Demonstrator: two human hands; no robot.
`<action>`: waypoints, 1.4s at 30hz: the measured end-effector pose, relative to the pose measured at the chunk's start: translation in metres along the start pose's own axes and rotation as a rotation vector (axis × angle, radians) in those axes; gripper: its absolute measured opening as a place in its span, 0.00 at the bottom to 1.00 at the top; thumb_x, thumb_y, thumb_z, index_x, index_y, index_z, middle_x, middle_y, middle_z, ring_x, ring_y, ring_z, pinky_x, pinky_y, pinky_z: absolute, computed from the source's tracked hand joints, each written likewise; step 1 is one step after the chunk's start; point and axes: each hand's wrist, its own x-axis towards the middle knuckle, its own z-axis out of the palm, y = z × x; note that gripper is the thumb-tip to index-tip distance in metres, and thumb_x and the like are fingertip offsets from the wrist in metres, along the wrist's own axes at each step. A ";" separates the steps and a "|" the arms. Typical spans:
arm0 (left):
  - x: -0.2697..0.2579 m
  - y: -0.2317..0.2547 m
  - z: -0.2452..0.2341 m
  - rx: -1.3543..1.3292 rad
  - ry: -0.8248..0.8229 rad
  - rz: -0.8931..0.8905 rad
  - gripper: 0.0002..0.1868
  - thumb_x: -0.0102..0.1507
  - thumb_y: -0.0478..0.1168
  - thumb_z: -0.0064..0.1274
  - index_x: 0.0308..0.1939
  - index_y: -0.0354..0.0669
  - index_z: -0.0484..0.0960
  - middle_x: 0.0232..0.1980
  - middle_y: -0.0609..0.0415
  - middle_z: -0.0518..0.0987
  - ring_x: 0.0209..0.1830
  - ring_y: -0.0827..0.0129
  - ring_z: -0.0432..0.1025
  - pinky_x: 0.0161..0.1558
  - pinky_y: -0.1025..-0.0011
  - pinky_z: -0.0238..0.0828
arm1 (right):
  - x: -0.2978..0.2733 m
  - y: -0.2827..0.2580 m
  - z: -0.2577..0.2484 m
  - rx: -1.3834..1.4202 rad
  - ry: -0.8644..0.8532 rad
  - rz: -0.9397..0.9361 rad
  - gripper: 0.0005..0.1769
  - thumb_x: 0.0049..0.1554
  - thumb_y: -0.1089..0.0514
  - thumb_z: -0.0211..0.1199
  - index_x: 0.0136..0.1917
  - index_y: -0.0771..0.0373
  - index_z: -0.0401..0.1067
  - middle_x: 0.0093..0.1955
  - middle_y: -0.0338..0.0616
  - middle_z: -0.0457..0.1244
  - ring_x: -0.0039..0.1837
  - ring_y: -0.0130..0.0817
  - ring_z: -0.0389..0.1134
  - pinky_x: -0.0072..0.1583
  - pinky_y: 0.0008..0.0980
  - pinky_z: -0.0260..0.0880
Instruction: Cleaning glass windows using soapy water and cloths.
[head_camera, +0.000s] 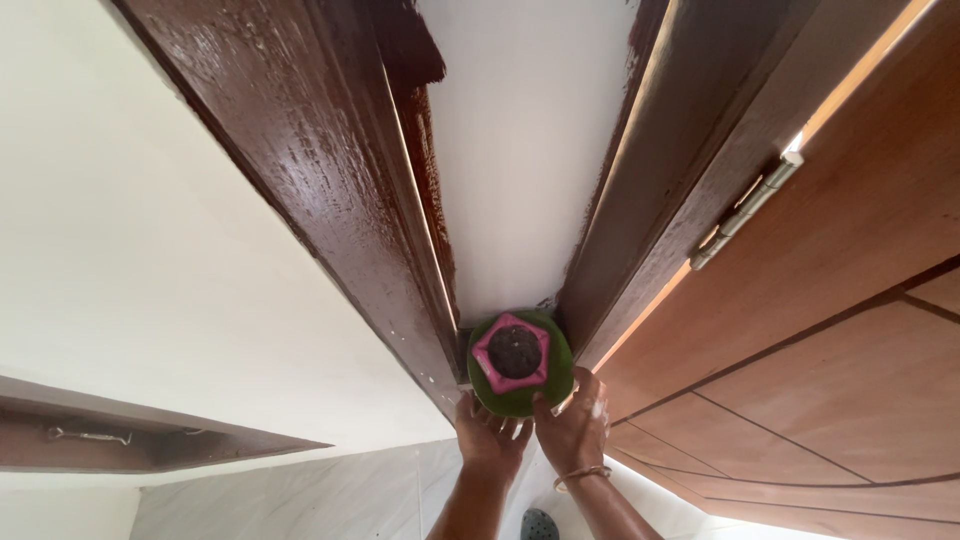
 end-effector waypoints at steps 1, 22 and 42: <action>-0.001 0.001 0.000 0.001 0.000 0.000 0.33 0.65 0.63 0.38 0.64 0.47 0.73 0.63 0.50 0.73 0.63 0.57 0.67 0.64 0.51 0.63 | -0.001 -0.001 0.000 0.001 0.000 0.001 0.33 0.45 0.56 0.73 0.61 0.67 0.65 0.57 0.55 0.62 0.60 0.51 0.67 0.59 0.49 0.69; -0.022 0.018 0.015 -0.140 -0.048 -0.026 0.39 0.66 0.66 0.31 0.71 0.42 0.66 0.71 0.41 0.68 0.71 0.46 0.64 0.71 0.40 0.61 | -0.017 0.023 0.015 0.232 -0.051 0.196 0.27 0.59 0.55 0.57 0.68 0.68 0.59 0.68 0.59 0.60 0.69 0.52 0.63 0.66 0.47 0.67; 0.019 0.019 -0.070 0.431 0.267 -0.105 0.24 0.68 0.47 0.46 0.68 0.49 0.70 0.64 0.50 0.76 0.63 0.56 0.70 0.65 0.53 0.65 | -0.045 0.030 0.007 0.098 0.069 0.340 0.26 0.59 0.51 0.56 0.65 0.69 0.60 0.59 0.61 0.63 0.56 0.55 0.69 0.57 0.48 0.69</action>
